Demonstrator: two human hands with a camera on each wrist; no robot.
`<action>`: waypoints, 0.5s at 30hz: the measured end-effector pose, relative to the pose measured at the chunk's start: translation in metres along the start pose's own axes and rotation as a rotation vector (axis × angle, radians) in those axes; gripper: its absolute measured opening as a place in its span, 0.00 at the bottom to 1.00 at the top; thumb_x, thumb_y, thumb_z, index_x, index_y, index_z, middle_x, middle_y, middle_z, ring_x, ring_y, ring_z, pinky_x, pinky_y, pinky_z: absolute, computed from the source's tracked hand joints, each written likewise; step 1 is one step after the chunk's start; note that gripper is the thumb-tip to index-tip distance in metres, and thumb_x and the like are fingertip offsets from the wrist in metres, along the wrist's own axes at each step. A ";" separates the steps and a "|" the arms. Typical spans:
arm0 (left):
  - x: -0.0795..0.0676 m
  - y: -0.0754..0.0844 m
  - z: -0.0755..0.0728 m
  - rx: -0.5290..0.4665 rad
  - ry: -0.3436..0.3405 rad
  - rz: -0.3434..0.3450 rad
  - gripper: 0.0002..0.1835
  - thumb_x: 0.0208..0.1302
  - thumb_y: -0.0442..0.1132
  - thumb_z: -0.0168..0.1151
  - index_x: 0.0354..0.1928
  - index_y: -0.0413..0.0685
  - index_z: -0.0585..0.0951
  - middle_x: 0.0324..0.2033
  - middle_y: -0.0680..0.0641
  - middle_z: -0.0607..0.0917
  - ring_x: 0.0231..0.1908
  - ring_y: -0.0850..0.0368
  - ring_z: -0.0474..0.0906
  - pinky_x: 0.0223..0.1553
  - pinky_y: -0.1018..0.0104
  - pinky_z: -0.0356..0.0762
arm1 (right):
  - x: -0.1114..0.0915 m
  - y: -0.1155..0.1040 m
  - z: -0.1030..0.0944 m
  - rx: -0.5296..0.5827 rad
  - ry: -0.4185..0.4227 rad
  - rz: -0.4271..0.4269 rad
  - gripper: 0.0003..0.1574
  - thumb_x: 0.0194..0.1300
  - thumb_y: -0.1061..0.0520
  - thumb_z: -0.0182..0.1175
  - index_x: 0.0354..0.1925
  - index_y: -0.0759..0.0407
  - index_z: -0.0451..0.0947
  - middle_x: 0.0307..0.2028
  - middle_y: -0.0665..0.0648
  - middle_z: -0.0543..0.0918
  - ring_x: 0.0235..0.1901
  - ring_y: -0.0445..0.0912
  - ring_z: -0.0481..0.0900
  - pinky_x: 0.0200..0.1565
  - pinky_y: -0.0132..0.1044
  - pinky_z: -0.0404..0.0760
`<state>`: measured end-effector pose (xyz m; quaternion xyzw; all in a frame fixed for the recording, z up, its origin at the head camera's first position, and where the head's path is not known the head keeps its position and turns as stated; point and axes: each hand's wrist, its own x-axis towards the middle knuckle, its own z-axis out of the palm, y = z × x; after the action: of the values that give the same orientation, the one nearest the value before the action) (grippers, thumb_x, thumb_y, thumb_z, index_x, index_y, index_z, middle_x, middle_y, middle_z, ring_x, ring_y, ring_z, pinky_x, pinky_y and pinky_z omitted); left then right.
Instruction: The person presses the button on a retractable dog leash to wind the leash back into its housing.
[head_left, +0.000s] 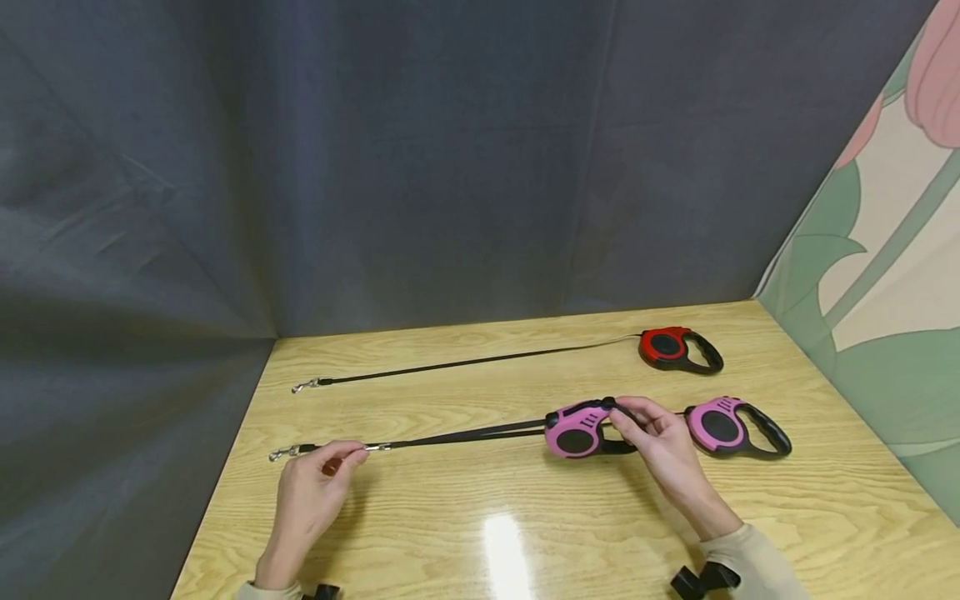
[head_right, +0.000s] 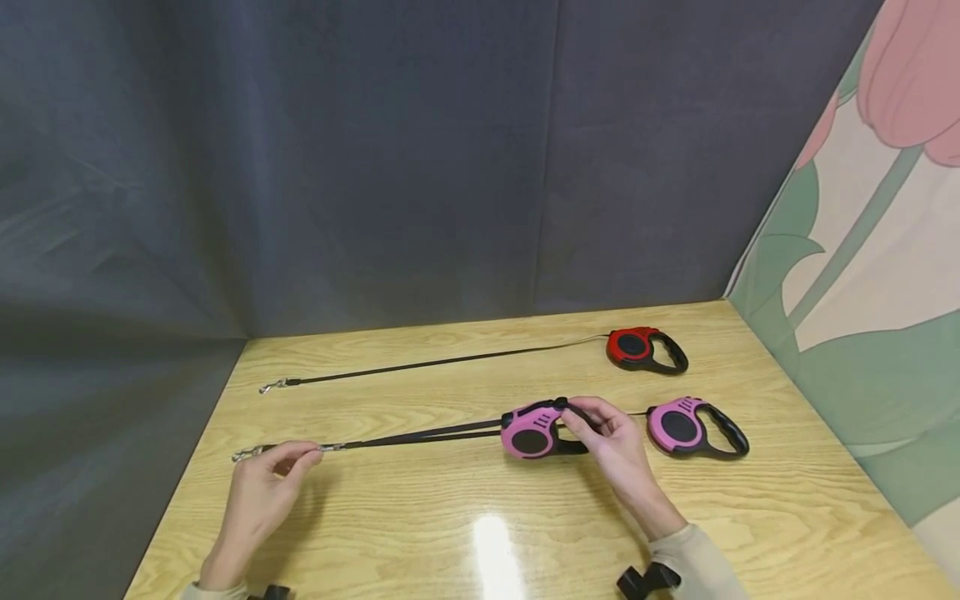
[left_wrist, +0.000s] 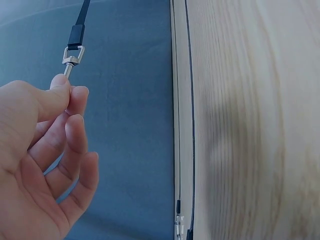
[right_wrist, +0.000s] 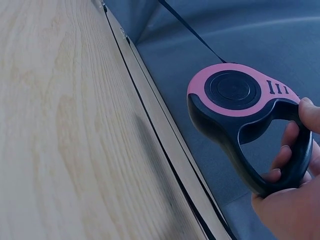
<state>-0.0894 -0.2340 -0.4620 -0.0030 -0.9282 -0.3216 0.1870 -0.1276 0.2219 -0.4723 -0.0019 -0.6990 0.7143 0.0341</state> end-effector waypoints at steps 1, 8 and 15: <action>0.000 0.001 0.000 -0.002 -0.003 -0.003 0.03 0.62 0.39 0.79 0.38 0.55 0.94 0.27 0.58 0.91 0.27 0.69 0.80 0.32 0.70 0.78 | 0.000 0.000 0.000 0.000 0.000 0.003 0.13 0.75 0.66 0.64 0.48 0.49 0.86 0.38 0.39 0.89 0.41 0.32 0.85 0.46 0.25 0.83; 0.001 0.005 0.001 -0.012 -0.019 0.001 0.03 0.63 0.39 0.79 0.38 0.54 0.93 0.27 0.58 0.91 0.28 0.70 0.79 0.33 0.70 0.78 | -0.001 0.000 0.002 0.004 0.003 0.013 0.14 0.75 0.66 0.64 0.47 0.46 0.87 0.37 0.38 0.89 0.41 0.32 0.84 0.45 0.25 0.82; 0.001 0.006 0.004 -0.011 -0.020 -0.005 0.03 0.63 0.40 0.79 0.37 0.52 0.93 0.26 0.58 0.90 0.27 0.71 0.77 0.32 0.70 0.78 | -0.001 0.002 0.003 0.010 -0.006 0.000 0.15 0.74 0.67 0.64 0.46 0.46 0.87 0.37 0.38 0.89 0.40 0.31 0.84 0.45 0.25 0.82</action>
<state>-0.0907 -0.2268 -0.4603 -0.0051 -0.9282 -0.3272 0.1769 -0.1263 0.2189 -0.4738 0.0002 -0.6953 0.7180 0.0320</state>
